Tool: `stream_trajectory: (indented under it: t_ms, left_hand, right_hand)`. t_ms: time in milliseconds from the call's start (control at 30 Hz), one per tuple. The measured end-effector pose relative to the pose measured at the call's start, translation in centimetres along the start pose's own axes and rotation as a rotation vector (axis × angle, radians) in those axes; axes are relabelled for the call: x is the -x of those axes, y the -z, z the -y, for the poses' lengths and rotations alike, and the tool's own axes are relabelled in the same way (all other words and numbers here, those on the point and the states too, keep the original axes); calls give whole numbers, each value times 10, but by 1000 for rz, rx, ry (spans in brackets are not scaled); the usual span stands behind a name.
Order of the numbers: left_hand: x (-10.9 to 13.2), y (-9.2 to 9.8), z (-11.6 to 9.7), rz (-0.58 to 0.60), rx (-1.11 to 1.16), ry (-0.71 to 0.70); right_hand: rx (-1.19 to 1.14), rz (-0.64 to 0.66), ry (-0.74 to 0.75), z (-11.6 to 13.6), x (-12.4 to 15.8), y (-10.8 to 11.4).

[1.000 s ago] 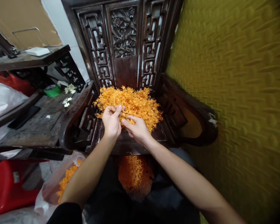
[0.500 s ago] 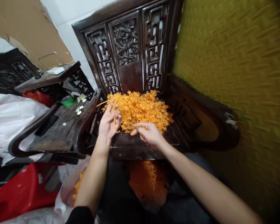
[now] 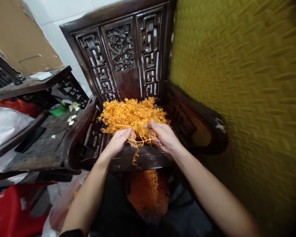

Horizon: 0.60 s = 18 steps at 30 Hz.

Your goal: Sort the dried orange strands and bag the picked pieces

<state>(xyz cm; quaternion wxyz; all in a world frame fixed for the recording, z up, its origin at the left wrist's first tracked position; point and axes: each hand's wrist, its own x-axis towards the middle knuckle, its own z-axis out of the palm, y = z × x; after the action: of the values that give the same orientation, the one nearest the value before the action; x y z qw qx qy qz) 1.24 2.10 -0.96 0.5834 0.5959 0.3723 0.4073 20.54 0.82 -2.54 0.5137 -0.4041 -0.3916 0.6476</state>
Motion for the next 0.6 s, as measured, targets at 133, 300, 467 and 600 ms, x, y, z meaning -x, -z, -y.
stream_trajectory:
  t_ms: [133,300,467,600]
  left_hand:
    - [3,-4,-3,282,-281,7]
    - [2,12,1,275,-130,102]
    - [-2,12,6,-33,51,92]
    - [-3,0,1,-182,-24,103]
  right_hand:
    - [184,46,68,-3,2,-5]
    - [575,-87,393,4,-1,7]
    - [882,5,522,-1,-2,8]
    - [988,-54,599,-3,-5,9]
